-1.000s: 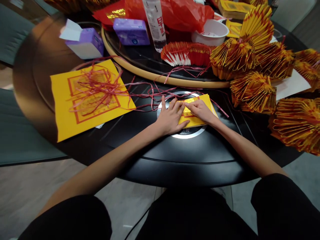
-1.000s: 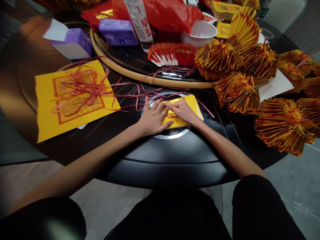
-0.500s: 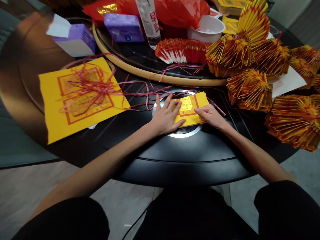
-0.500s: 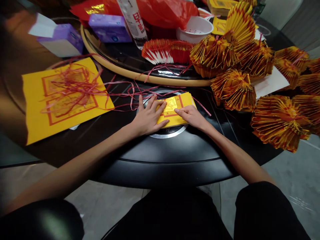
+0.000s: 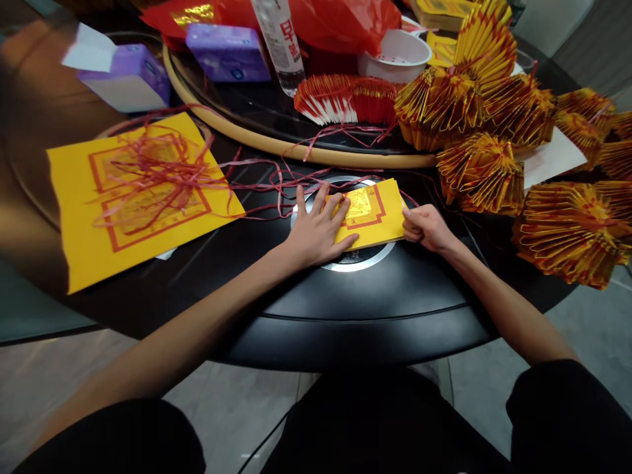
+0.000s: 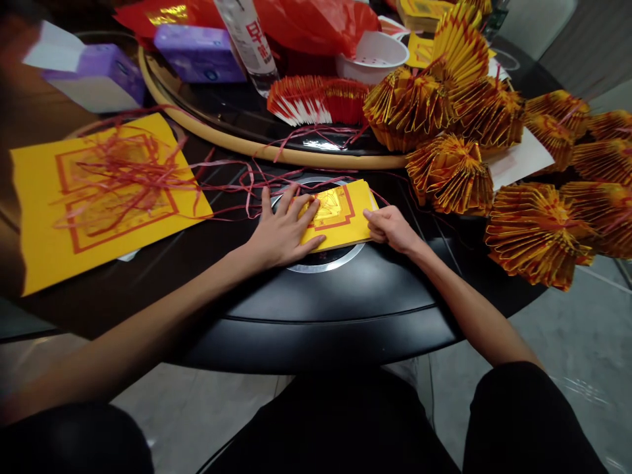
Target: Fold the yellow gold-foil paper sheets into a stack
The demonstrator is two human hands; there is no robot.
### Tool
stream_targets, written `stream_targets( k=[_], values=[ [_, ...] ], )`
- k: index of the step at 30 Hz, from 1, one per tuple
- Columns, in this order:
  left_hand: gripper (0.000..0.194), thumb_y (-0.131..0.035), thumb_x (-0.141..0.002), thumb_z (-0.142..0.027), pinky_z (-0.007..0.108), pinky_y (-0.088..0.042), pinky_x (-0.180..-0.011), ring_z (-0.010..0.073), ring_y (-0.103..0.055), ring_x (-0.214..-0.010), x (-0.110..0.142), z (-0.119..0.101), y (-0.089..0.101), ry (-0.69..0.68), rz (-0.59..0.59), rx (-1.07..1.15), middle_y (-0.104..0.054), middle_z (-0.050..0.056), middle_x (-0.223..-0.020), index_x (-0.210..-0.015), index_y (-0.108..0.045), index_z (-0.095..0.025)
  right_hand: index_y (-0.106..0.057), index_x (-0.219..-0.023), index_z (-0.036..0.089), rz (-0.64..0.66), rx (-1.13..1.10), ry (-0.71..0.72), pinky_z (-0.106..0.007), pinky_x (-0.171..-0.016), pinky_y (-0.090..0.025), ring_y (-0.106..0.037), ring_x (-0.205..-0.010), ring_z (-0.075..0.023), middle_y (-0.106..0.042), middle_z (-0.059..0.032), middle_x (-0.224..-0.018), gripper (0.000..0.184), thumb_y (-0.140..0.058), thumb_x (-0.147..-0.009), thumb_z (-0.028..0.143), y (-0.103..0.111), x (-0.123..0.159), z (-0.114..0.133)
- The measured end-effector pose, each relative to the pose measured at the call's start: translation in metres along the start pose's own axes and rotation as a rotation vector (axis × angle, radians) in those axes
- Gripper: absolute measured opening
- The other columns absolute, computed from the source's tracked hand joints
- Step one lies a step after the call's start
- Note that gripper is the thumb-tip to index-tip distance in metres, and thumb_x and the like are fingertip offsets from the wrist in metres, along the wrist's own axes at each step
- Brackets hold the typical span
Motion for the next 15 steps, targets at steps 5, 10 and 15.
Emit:
stream_targets(
  k=[5, 10, 15],
  values=[
    [0.075, -0.041, -0.101, -0.061, 0.075, 0.009, -0.124, 0.0478, -0.021, -0.159, 0.0, 0.0, 0.0, -0.009, -0.004, -0.02, -0.045, 0.021, -0.161, -0.161, -0.04, -0.016, -0.021, -0.055, 0.027, -0.176, -0.036, 0.092, -0.026, -0.044, -0.016, -0.012, -0.043, -0.0064, -0.015, 0.0112, -0.05, 0.078, -0.067, -0.079, 0.085, 0.018, -0.002, 0.018],
    [0.075, -0.045, -0.1, -0.06, 0.074, 0.01, -0.124, 0.0482, -0.022, -0.158, 0.0, -0.001, 0.001, -0.006, -0.027, -0.014, -0.046, 0.02, -0.159, -0.16, -0.043, -0.016, -0.038, -0.053, 0.023, -0.155, 0.74, 0.154, -0.03, -0.056, -0.02, -0.029, -0.051, -0.01, -0.035, 0.0034, -0.052, 0.07, -0.044, -0.097, 0.077, 0.014, 0.0, 0.017],
    [0.075, -0.048, -0.099, -0.06, 0.076, 0.011, -0.123, 0.049, -0.02, -0.159, 0.0, -0.002, 0.002, -0.005, -0.038, 0.004, -0.046, 0.019, -0.16, -0.161, -0.043, -0.018, -0.074, -0.077, 0.015, 0.017, 1.479, 0.023, -0.034, -0.062, -0.02, -0.058, -0.066, -0.0184, -0.072, -0.0107, -0.076, 0.056, -0.039, -0.108, 0.045, 0.0, 0.002, 0.014]
  ],
)
Point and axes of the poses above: each hand's wrist, its own x-axis away from the middle knuckle, its own y-axis out of the back of the hand, z = x × y, the point moved 2 cm from there along -x, towards the middle knuckle
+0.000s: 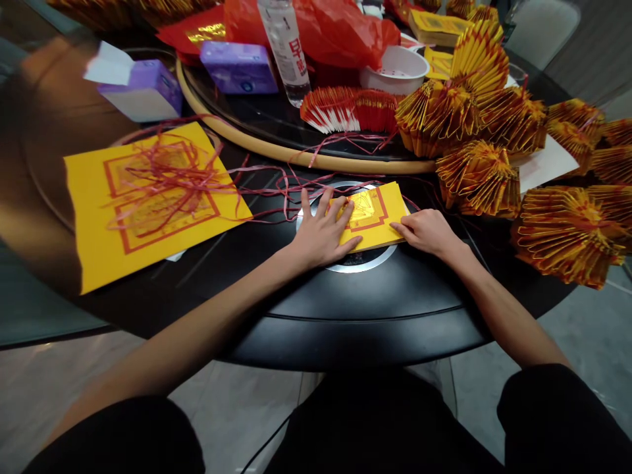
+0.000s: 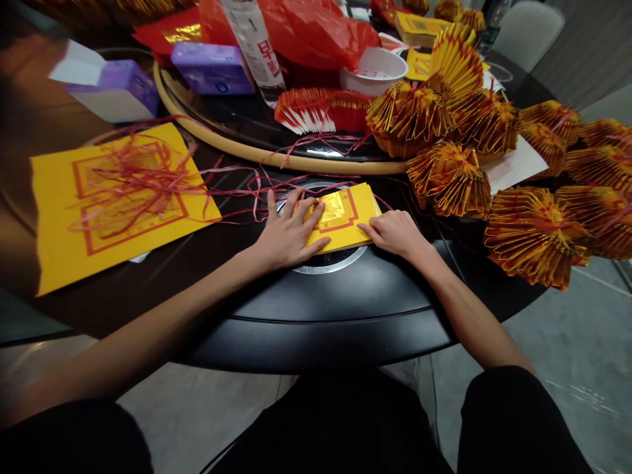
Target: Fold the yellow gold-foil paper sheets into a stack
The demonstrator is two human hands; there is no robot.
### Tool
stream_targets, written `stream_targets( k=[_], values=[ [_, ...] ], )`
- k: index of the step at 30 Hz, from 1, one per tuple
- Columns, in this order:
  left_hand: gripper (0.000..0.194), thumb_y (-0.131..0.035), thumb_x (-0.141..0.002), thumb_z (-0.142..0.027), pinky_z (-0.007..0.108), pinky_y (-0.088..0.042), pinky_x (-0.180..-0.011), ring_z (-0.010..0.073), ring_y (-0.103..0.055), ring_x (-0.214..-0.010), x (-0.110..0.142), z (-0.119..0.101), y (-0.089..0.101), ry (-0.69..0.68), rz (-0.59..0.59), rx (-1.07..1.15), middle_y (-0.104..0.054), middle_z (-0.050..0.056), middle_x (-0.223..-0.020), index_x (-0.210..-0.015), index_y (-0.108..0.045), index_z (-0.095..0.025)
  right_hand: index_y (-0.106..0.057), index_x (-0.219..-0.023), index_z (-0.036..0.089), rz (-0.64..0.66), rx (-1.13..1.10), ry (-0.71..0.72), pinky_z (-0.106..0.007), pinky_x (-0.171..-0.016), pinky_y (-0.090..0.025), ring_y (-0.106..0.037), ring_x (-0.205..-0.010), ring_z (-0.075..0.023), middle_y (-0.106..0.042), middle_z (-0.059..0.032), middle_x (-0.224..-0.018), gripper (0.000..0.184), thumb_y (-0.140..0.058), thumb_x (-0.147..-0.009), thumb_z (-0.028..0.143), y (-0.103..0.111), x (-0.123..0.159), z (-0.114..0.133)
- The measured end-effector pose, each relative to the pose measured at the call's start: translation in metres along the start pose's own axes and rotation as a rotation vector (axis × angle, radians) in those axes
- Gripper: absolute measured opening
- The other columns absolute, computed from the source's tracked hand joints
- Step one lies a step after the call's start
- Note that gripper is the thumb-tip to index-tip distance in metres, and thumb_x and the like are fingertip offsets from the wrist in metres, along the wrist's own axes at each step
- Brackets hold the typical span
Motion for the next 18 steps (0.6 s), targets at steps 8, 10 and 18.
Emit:
stream_targets(
  k=[8, 10, 18],
  values=[
    [0.074, -0.047, -0.099, -0.06, 0.078, 0.013, -0.121, 0.0477, -0.016, -0.16, 0.002, -0.002, 0.0, 0.029, 0.001, 0.009, -0.045, 0.019, -0.161, -0.161, -0.043, -0.02, -0.082, -0.092, 0.013, 0.13, 0.201, 0.019, -0.034, -0.062, -0.018, -0.067, -0.076, -0.022, -0.08, -0.0158, -0.093, 0.057, -0.041, -0.109, 0.049, 0.01, 0.003, 0.012],
    [0.073, -0.046, -0.099, -0.06, 0.078, 0.012, -0.121, 0.0479, -0.015, -0.16, 0.003, -0.002, 0.0, 0.04, 0.009, 0.002, -0.045, 0.019, -0.161, -0.161, -0.043, -0.02, -0.08, -0.086, 0.013, 0.087, 0.16, 0.026, -0.034, -0.061, -0.018, -0.064, -0.072, -0.0209, -0.079, -0.0148, -0.088, 0.054, -0.044, -0.106, 0.048, 0.008, 0.003, 0.009],
    [0.074, -0.052, -0.097, -0.061, 0.069, -0.01, -0.121, 0.0465, -0.034, -0.148, -0.001, -0.002, 0.008, -0.015, -0.028, -0.033, -0.048, 0.022, -0.155, -0.157, -0.048, -0.018, -0.04, -0.051, 0.023, -0.156, -0.333, 0.081, -0.031, -0.056, -0.021, -0.03, -0.049, -0.0107, -0.039, 0.0033, -0.049, 0.043, -0.055, -0.089, 0.037, 0.004, 0.002, -0.004]
  ],
)
Point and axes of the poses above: each hand's wrist, its own x-axis away from the middle knuckle, its own y-axis out of the back of the hand, z = x × y, the point moved 2 cm from there along -x, towards the middle knuckle
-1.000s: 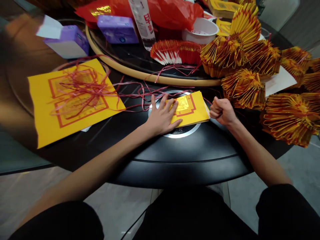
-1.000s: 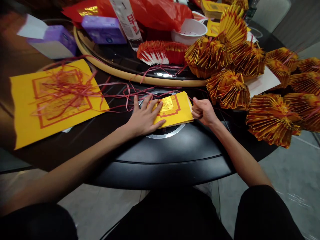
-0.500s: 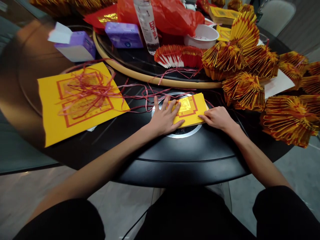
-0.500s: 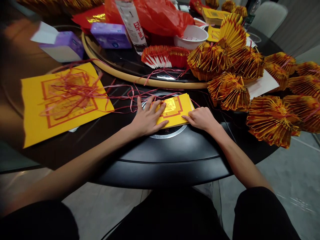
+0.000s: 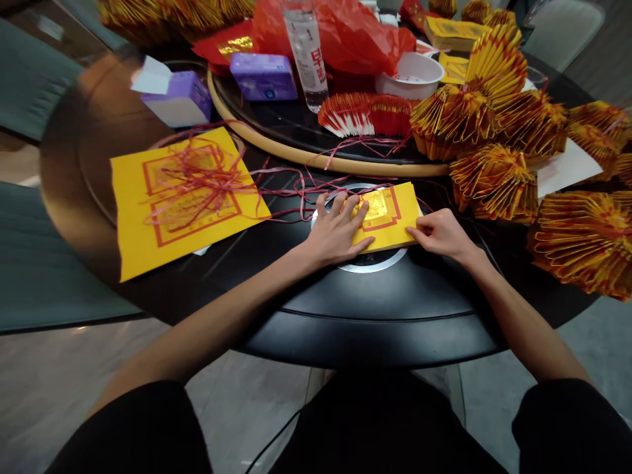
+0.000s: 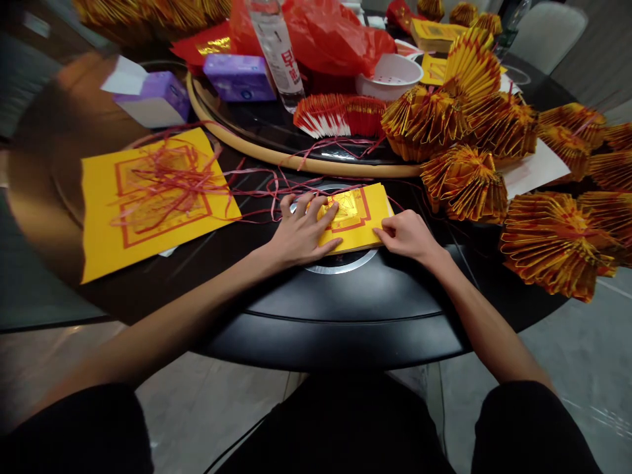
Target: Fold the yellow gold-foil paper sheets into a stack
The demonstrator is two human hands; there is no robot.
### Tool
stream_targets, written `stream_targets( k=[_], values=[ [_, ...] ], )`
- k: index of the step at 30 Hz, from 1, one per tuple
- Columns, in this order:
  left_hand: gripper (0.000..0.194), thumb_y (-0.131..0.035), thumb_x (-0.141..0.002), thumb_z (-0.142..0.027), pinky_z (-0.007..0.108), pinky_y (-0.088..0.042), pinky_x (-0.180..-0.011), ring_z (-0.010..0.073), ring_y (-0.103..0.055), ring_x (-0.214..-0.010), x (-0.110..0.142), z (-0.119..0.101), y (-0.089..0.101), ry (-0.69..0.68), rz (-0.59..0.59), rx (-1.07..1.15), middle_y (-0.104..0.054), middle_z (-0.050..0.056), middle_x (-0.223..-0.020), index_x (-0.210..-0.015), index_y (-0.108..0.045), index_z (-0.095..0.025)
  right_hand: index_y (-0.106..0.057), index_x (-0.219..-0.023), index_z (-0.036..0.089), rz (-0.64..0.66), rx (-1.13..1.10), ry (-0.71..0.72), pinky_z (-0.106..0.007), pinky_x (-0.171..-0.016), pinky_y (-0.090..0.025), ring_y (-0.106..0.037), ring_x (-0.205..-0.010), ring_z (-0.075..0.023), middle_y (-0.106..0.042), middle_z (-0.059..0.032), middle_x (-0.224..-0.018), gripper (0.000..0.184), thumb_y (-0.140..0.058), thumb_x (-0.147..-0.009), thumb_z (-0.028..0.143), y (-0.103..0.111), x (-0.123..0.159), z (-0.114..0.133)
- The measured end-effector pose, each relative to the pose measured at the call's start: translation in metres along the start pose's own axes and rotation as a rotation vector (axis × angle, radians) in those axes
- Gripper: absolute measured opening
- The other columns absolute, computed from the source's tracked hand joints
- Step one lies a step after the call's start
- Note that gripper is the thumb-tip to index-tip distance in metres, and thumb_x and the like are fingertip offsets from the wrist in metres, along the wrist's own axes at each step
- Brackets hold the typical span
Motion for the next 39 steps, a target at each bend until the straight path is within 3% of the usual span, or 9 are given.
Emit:
stream_targets(
  k=[4, 11, 16, 20, 23, 25, 29, 33, 39],
  values=[
    [0.075, -0.042, -0.101, -0.064, 0.061, -0.029, -0.108, 0.0432, -0.048, -0.128, -0.005, 0.004, 0.004, -0.004, -0.003, 0.058, -0.06, 0.025, -0.137, -0.153, -0.053, -0.012, -0.036, -0.053, 0.023, -0.202, -0.251, 0.027, -0.029, -0.052, -0.02, -0.025, -0.048, -0.0091, -0.03, 0.0063, -0.05, 0.047, -0.058, -0.089, 0.044, 0.006, 0.001, 0.011],
    [0.077, -0.011, -0.109, -0.06, 0.047, -0.036, -0.098, 0.0312, -0.059, -0.113, -0.011, 0.019, 0.008, 0.074, -0.016, 0.355, -0.07, 0.017, -0.134, -0.157, -0.049, -0.013, -0.044, -0.064, 0.024, -0.508, -0.499, 0.083, -0.031, -0.056, -0.03, -0.039, -0.054, -0.0133, -0.041, 0.003, -0.06, 0.057, -0.04, -0.102, 0.066, -0.01, 0.006, 0.041],
    [0.087, -0.014, -0.103, -0.076, 0.036, -0.045, -0.084, 0.0239, -0.064, -0.091, -0.015, 0.028, 0.007, 0.107, -0.09, 0.64, -0.073, 0.009, -0.094, -0.131, -0.069, -0.015, -0.058, -0.082, 0.023, -0.476, -0.535, 0.12, -0.035, -0.066, -0.042, -0.051, -0.068, -0.0189, -0.055, -0.0034, -0.076, 0.064, -0.023, -0.102, 0.073, -0.029, 0.008, 0.045],
    [0.075, -0.03, -0.1, -0.08, 0.029, -0.046, -0.068, 0.0171, -0.059, -0.068, -0.022, 0.032, 0.01, 0.158, -0.142, 0.906, -0.063, 0.001, -0.071, -0.108, -0.07, -0.017, -0.055, -0.082, 0.024, -0.423, -0.471, 0.002, -0.037, -0.068, -0.043, -0.053, -0.071, -0.0214, -0.056, -0.0062, -0.078, 0.07, -0.011, -0.1, 0.074, -0.034, 0.01, 0.045],
    [0.064, -0.046, -0.095, -0.077, 0.026, -0.039, -0.056, 0.0128, -0.051, -0.057, -0.028, 0.043, 0.021, 0.231, -0.187, 1.016, -0.059, 0.001, -0.064, -0.085, -0.067, -0.017, -0.051, -0.08, 0.025, -0.375, -0.453, -0.062, -0.036, -0.067, -0.043, -0.055, -0.072, -0.0219, -0.056, -0.0065, -0.077, 0.067, -0.009, -0.1, 0.074, -0.036, 0.01, 0.047],
    [0.055, -0.063, -0.089, -0.069, 0.023, -0.033, -0.051, 0.0098, -0.046, -0.052, -0.03, 0.053, 0.031, 0.299, -0.144, 1.061, -0.057, 0.0, -0.059, -0.073, -0.065, -0.016, -0.05, -0.08, 0.025, -0.335, -0.449, -0.069, -0.035, -0.067, -0.043, -0.056, -0.072, -0.0216, -0.057, -0.0062, -0.077, 0.065, -0.011, -0.101, 0.074, -0.036, 0.009, 0.049],
    [0.036, -0.09, -0.066, -0.041, 0.02, -0.033, -0.05, 0.0069, -0.048, -0.049, -0.027, 0.071, 0.045, 0.365, 0.123, 1.074, -0.061, -0.002, -0.058, -0.069, -0.065, -0.015, -0.049, -0.08, 0.025, -0.316, -0.402, -0.025, -0.035, -0.071, -0.043, -0.057, -0.072, -0.0214, -0.059, -0.0058, -0.076, 0.057, -0.017, -0.104, 0.067, -0.036, 0.006, 0.051],
    [0.038, -0.095, -0.056, -0.027, 0.018, -0.036, -0.048, 0.0073, -0.053, -0.048, -0.021, 0.086, 0.047, 0.421, 0.27, 1.105, -0.065, -0.003, -0.059, -0.073, -0.062, -0.017, -0.048, -0.08, 0.026, -0.3, -0.381, 0.003, -0.034, -0.074, -0.043, -0.057, -0.075, -0.0217, -0.06, -0.0059, -0.078, 0.047, -0.024, -0.106, 0.058, -0.039, 0.004, 0.05],
    [0.051, -0.099, -0.049, -0.027, 0.018, -0.035, -0.047, 0.0075, -0.051, -0.043, -0.017, 0.104, 0.037, 0.466, 0.417, 1.14, -0.064, -0.004, -0.054, -0.073, -0.055, -0.02, -0.045, -0.078, 0.026, -0.246, -0.308, -0.058, -0.033, -0.074, -0.043, -0.056, -0.078, -0.0219, -0.061, -0.0061, -0.08, 0.041, -0.028, -0.105, 0.052, -0.047, 0.001, 0.043]
  ],
)
Point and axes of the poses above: each hand's wrist, its own x-axis away from the middle knuckle, its own y-axis out of the back of the hand, z = x × y, the point moved 2 cm from there along -x, towards the middle knuckle
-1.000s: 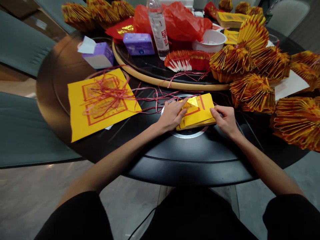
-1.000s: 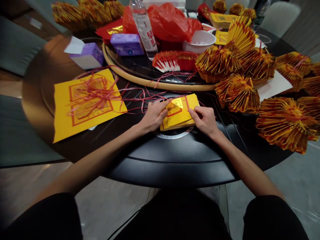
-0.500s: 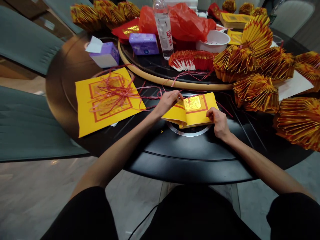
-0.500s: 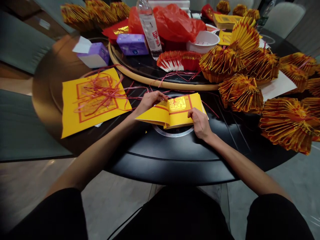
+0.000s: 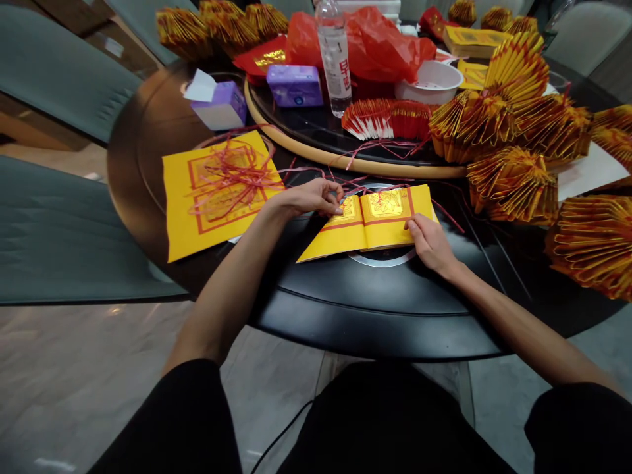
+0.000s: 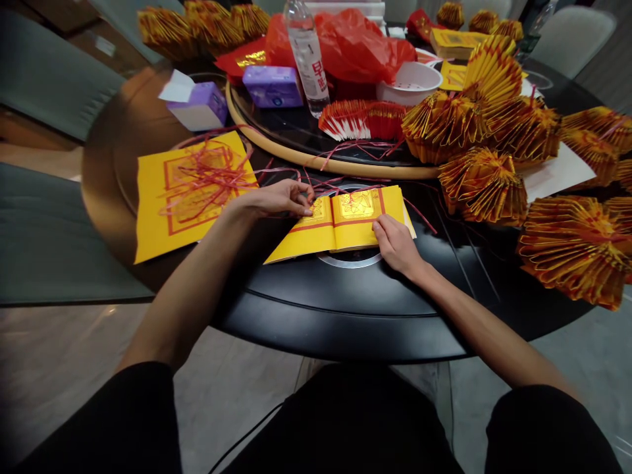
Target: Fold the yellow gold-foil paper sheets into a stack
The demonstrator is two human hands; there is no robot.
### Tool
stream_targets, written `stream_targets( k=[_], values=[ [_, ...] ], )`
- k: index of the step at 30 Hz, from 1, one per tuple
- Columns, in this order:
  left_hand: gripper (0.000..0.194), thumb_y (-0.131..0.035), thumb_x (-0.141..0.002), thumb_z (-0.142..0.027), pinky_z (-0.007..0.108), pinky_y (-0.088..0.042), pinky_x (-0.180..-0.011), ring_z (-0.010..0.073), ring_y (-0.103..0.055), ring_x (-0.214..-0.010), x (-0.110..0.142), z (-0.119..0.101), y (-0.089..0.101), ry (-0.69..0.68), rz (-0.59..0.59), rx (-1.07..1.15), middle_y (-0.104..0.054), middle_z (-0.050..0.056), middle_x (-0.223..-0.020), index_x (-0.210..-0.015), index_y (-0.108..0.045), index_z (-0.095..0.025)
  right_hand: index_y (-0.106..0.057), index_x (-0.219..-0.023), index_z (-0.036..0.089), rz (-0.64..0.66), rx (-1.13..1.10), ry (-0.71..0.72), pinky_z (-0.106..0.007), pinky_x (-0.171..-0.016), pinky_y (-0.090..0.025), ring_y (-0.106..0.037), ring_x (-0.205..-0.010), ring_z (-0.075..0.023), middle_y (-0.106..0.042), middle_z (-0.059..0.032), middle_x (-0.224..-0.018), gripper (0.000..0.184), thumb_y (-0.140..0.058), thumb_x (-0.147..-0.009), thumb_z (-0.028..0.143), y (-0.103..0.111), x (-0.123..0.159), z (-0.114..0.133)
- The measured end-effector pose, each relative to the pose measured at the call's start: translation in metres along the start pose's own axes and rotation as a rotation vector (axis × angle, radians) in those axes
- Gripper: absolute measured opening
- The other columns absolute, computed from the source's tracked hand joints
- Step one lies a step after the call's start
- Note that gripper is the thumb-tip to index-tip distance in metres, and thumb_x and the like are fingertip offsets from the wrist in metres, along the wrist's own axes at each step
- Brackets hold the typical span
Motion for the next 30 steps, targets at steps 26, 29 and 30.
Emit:
stream_targets(
  k=[26, 29, 30],
  values=[
    [0.055, -0.103, -0.049, -0.025, 0.015, -0.025, -0.037, 0.0056, -0.044, -0.035, -0.008, 0.017, 0.001, 0.071, 0.012, -0.004, -0.06, -0.004, -0.048, -0.068, -0.052, -0.021, -0.049, -0.156, 0.016, 0.492, 0.704, 0.118, -0.036, -0.079, -0.044, -0.068, -0.108, -0.0324, -0.07, -0.0193, -0.127, 0.053, -0.026, -0.111, 0.034, -0.039, -0.061, 0.069],
    [0.055, -0.104, -0.05, -0.026, 0.015, -0.025, -0.037, 0.0052, -0.043, -0.036, -0.007, 0.016, 0.0, 0.075, -0.007, 0.002, -0.061, -0.003, -0.049, -0.068, -0.053, -0.02, -0.045, -0.161, 0.018, 0.48, 0.699, 0.114, -0.035, -0.076, -0.042, -0.067, -0.106, -0.0307, -0.069, -0.018, -0.126, 0.055, -0.026, -0.111, 0.035, -0.045, -0.059, 0.052],
    [0.055, -0.104, -0.049, -0.026, 0.015, -0.026, -0.037, 0.0052, -0.044, -0.036, -0.006, 0.016, 0.0, 0.073, -0.011, -0.002, -0.061, -0.003, -0.049, -0.069, -0.053, -0.02, -0.042, -0.163, 0.02, 0.473, 0.699, 0.114, -0.035, -0.075, -0.041, -0.067, -0.106, -0.0304, -0.068, -0.0178, -0.127, 0.056, -0.027, -0.111, 0.036, -0.046, -0.058, 0.048]
  ],
)
Point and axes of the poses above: each hand's wrist, its own x-axis away from the middle knuckle, its own y-axis out of the back of the hand, z = x × y, the point moved 2 cm from there along -x, towards the middle knuckle
